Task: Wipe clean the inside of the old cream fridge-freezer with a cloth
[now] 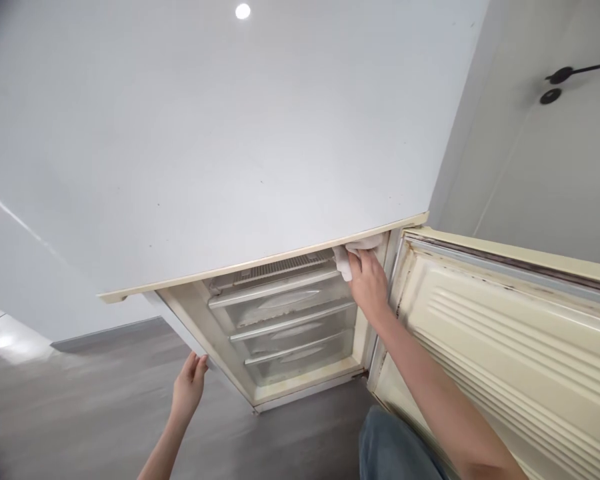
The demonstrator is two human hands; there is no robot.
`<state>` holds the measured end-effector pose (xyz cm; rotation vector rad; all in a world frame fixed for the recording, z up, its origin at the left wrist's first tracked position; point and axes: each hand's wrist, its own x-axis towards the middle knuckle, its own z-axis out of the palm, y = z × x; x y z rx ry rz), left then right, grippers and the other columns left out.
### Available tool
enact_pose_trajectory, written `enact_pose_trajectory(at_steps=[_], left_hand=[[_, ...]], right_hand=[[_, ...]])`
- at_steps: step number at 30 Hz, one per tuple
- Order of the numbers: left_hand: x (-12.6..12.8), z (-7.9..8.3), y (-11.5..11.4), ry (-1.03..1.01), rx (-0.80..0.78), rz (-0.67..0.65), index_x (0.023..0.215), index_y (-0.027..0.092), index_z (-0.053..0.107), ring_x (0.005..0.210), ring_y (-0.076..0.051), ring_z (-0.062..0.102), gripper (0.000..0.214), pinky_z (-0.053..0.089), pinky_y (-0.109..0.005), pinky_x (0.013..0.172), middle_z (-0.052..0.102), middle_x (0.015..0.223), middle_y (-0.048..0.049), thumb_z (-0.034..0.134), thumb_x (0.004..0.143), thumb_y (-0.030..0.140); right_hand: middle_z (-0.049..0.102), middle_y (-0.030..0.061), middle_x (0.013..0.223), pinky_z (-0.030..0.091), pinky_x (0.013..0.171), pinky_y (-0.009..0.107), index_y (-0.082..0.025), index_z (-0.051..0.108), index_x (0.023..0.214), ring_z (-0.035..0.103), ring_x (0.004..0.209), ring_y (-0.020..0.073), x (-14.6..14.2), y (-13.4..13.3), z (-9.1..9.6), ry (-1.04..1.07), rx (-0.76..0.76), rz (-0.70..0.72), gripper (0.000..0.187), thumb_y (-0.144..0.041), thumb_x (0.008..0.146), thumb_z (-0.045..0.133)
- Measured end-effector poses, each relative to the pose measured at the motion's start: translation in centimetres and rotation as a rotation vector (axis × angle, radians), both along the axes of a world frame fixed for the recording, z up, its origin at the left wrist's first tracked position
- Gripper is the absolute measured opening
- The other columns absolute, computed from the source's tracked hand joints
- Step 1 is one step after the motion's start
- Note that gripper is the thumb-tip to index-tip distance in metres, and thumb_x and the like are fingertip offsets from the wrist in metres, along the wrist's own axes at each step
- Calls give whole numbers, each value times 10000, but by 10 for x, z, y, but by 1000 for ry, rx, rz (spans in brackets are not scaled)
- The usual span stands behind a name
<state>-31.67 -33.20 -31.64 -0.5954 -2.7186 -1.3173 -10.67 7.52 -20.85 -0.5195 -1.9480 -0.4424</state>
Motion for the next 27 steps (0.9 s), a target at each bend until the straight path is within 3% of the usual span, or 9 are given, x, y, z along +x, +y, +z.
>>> enact_pose_trajectory(at_steps=[6, 12, 16, 22, 27], left_hand=[[0, -2, 0, -10, -5, 0, 1058, 224, 579, 738, -177, 658, 421, 456, -246, 673, 665, 752, -6, 387, 862, 543], [0, -2, 1, -14, -2, 37, 1034, 224, 593, 765, -186, 671, 414, 471, -254, 683, 699, 804, -30, 406, 850, 544], [3, 1, 1, 1, -29, 20, 907, 233, 574, 730, -178, 654, 356, 456, -238, 641, 667, 727, -6, 397, 863, 538], [1, -1, -1, 28, -28, 13, 837, 236, 551, 718, -186, 661, 341, 461, -240, 622, 632, 658, 8, 409, 856, 545], [-2, -5, -2, 19, 11, 18, 844, 226, 575, 702, -190, 673, 414, 496, -253, 636, 685, 729, -18, 427, 827, 612]], right_hand=[[489, 221, 1256, 418, 1006, 429, -28, 441, 1294, 408, 1244, 304, 13, -12, -26, -40, -122, -30, 463, -103, 843, 369], [508, 256, 1248, 433, 991, 451, -4, 419, 1335, 447, 1217, 324, 24, -17, -77, -120, -211, -47, 482, -106, 870, 347], [521, 240, 1271, 479, 926, 443, -16, 414, 1346, 473, 1197, 334, 30, -22, -121, -232, -183, -98, 496, -90, 862, 338], [615, 191, 1095, 520, 806, 418, -73, 582, 1170, 578, 1008, 304, 40, -31, -204, -365, -220, -123, 383, -77, 868, 345], [606, 184, 1113, 512, 858, 416, -105, 641, 1099, 549, 1115, 307, 41, -34, -266, -416, -310, -44, 408, -36, 839, 335]])
